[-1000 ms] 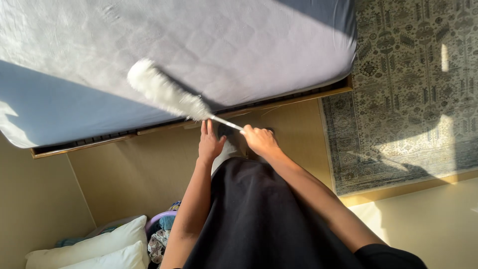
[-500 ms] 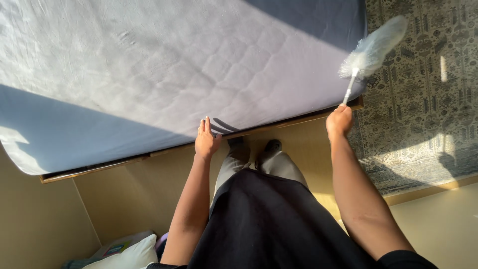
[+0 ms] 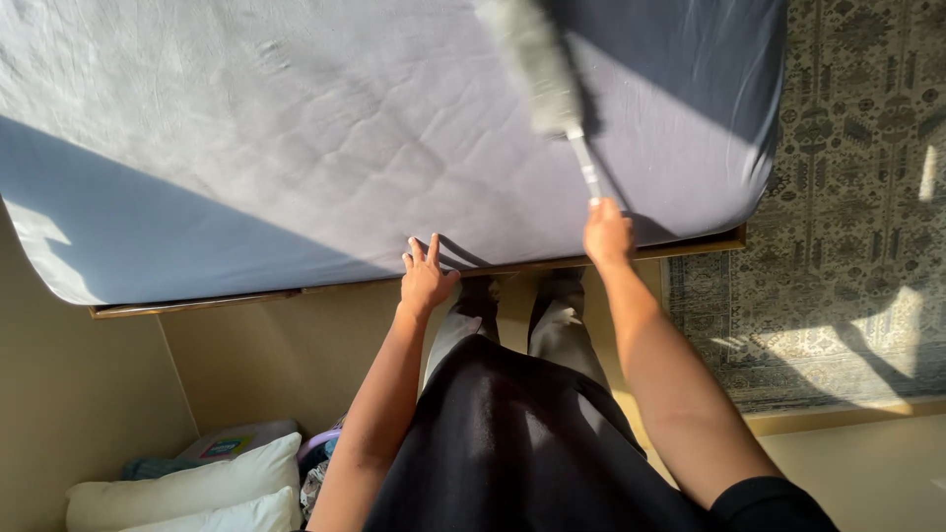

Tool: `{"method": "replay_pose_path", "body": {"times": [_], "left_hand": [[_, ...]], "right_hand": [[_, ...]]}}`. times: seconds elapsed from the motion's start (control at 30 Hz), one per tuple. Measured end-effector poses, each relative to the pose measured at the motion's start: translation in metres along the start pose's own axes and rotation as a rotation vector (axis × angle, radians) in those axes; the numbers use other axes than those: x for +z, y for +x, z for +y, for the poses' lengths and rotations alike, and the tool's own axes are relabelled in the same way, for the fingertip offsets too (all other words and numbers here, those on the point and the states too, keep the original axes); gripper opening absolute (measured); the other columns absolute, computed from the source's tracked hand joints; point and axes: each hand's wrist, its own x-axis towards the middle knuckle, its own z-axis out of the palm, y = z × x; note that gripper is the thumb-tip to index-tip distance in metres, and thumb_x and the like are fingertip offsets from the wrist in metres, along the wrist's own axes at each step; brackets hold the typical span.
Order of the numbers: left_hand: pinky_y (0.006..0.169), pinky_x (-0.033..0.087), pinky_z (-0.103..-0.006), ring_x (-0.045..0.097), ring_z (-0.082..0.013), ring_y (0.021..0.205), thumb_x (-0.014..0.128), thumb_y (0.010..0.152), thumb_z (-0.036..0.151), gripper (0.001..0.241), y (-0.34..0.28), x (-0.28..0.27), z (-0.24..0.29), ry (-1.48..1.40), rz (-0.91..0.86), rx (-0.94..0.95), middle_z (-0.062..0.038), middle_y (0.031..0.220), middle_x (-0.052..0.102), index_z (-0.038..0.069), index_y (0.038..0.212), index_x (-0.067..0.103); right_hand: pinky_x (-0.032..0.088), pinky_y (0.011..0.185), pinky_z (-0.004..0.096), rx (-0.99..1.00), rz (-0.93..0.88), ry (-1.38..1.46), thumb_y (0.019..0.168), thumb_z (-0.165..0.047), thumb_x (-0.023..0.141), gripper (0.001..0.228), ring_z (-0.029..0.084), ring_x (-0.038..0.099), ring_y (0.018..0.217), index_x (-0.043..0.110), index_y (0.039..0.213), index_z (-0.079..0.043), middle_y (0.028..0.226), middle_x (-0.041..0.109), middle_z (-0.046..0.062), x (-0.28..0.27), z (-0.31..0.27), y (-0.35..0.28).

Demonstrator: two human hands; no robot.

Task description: The person uses a feather duster to dust the surface of a bed covered with a grey sheet. They move around the bed, dusting the top surface and edges systematically.

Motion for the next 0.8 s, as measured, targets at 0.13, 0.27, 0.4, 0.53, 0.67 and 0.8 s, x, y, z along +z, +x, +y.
{"method": "replay_pose_path", "body": {"times": [0.13, 0.27, 0.4, 0.53, 0.67, 0.8], "left_hand": [[0.11, 0.045, -0.053, 0.024, -0.0586, 0.147, 0.078, 0.082, 0.04, 0.11, 0.001, -0.006, 0.026, -0.004, 0.045, -0.062, -0.034, 0.164, 0.01, 0.023, 0.167, 0.011], [0.115, 0.037, -0.0555, 0.019, -0.0615, 0.147, 0.076, 0.085, 0.041, 0.107, 0.019, 0.02, 0.061, -0.216, 0.11, -0.162, -0.034, 0.166, 0.008, 0.021, 0.166, 0.01], [0.123, 0.021, -0.0565, 0.011, -0.0578, 0.152, 0.074, 0.091, 0.043, 0.091, 0.066, 0.069, 0.069, -0.639, 0.291, -0.285, -0.032, 0.167, 0.008, 0.012, 0.161, 0.024], [0.126, 0.017, -0.0559, 0.012, -0.0541, 0.155, 0.066, 0.095, 0.035, 0.081, 0.089, 0.113, 0.072, -0.715, 0.363, -0.189, -0.03, 0.168, 0.015, 0.009, 0.162, 0.03], [0.128, 0.019, -0.053, 0.015, -0.0506, 0.155, 0.068, 0.093, 0.03, 0.073, 0.061, 0.102, 0.119, -0.422, 0.311, -0.071, -0.026, 0.171, 0.018, 0.007, 0.156, 0.04], [0.123, 0.02, -0.0484, 0.007, -0.0476, 0.154, 0.067, 0.086, 0.024, 0.072, 0.042, 0.08, 0.16, -0.416, 0.11, -0.005, -0.021, 0.17, 0.008, 0.012, 0.153, 0.043]], "right_hand": [[0.054, 0.064, 0.043, 0.158, 0.131, 0.264, 0.112, -0.038, 0.037, 0.044, 0.024, 0.065, 0.072, 0.062, 0.104, -0.002, 0.084, 0.066, 0.009, -0.022, 0.116, 0.109], [0.047, 0.057, 0.043, 0.002, 0.192, 0.259, 0.117, -0.041, 0.034, 0.051, 0.028, 0.06, 0.066, 0.061, 0.101, 0.0, 0.078, 0.063, 0.013, -0.048, 0.113, 0.07], [0.048, 0.055, 0.054, -0.333, -0.146, -0.048, 0.111, -0.045, 0.039, 0.046, 0.044, 0.064, 0.061, 0.059, 0.097, -0.006, 0.07, 0.067, 0.022, -0.034, 0.11, -0.011], [0.049, 0.058, 0.058, -0.413, -0.161, -0.251, 0.106, -0.046, 0.042, 0.043, 0.045, 0.067, 0.065, 0.059, 0.095, -0.008, 0.072, 0.07, 0.019, -0.043, 0.17, -0.041], [0.05, 0.058, 0.053, 0.005, -0.092, -0.175, 0.11, -0.048, 0.034, 0.048, 0.039, 0.065, 0.064, 0.06, 0.099, -0.009, 0.071, 0.067, 0.017, -0.06, 0.279, -0.023], [0.033, 0.048, 0.044, 0.507, 0.13, 0.017, 0.118, -0.053, 0.021, 0.065, 0.017, 0.035, 0.049, 0.059, 0.095, -0.006, 0.063, 0.042, 0.0, -0.107, 0.36, 0.017]]}}
